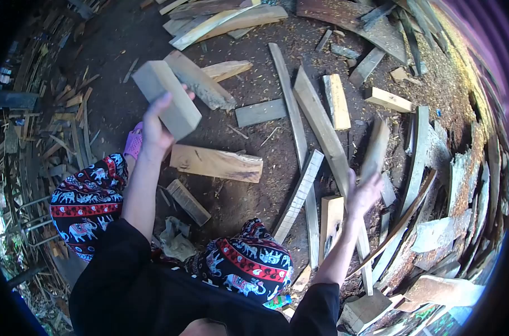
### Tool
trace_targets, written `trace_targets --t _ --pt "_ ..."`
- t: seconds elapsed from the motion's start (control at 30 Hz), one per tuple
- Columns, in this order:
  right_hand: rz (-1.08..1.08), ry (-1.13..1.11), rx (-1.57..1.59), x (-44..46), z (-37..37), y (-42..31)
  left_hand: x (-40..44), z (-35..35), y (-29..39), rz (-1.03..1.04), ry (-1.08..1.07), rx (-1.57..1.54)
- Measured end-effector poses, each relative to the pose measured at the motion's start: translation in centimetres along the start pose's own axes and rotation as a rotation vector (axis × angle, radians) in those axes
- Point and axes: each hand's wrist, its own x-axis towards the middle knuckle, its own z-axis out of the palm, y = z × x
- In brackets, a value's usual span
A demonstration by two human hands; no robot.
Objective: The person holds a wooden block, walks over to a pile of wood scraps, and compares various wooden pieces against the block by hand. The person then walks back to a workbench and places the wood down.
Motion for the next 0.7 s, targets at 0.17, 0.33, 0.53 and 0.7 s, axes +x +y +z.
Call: trace_targets --t 0.17,0.33,0.53,0.7 --pt "-0.572 -0.422 0.366 -4.3 2.5 -19.0 -1.3 -1.8 2.5 0.102 0.099 -0.088" --pt "-0.855 -0.733 0.262 -7.1 7.8 -26.6 -2.6 -3.7 2.9 0.122 0.134 -0.105" --pt "-0.529 -0.570 0.332 -5.3 7.2 -19.3 -2.2 -6.9 4.0 0.074 0.233 -0.179" --pt "-0.614 -0.529 0.116 -0.4 6.6 -16.2 -2.0 -8.9 2.8 0.078 0.250 -0.159"
